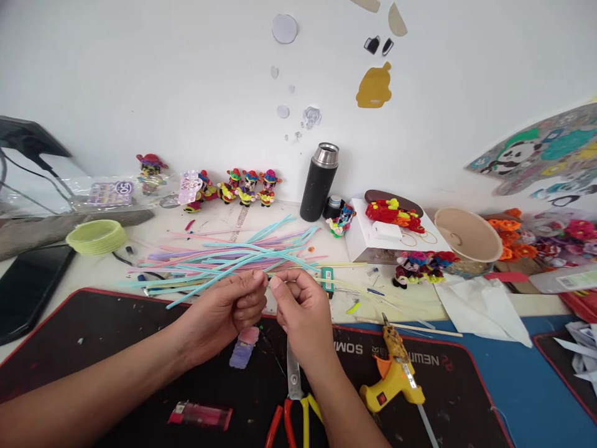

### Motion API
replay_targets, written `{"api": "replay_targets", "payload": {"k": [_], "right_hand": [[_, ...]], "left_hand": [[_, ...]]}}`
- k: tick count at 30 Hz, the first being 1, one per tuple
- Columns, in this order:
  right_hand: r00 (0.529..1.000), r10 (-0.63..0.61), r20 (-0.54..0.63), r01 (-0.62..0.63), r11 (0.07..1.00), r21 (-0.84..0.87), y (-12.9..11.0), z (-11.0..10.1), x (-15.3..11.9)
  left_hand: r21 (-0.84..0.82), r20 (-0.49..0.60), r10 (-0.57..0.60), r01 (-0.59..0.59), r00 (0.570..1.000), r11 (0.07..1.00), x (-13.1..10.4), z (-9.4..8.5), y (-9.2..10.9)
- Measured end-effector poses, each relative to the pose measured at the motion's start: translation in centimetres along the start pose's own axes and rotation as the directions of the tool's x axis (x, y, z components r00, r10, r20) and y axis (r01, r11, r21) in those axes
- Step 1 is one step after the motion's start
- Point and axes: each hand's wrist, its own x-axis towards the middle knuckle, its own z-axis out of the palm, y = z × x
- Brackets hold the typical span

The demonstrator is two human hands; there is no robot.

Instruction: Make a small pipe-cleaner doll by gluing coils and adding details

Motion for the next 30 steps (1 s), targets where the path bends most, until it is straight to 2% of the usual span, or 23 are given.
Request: {"api": "replay_targets", "payload": {"k": [12,30], "right_hand": [[1.0,-0.001,0.003,0.001,1.0,-0.029,-0.02,-0.04,0.0],[0.998,-0.02,0.062,0.031,0.982,-0.186,0.01,-0.06,-0.2]], "left_hand": [[0.119,0.008,0.059,-0.059,0.998,0.991,-0.38,0.21,0.18],[0.206,-0.015,0.111,-0.105,0.994,0.973,-0.26,0.26,0.72]]}}
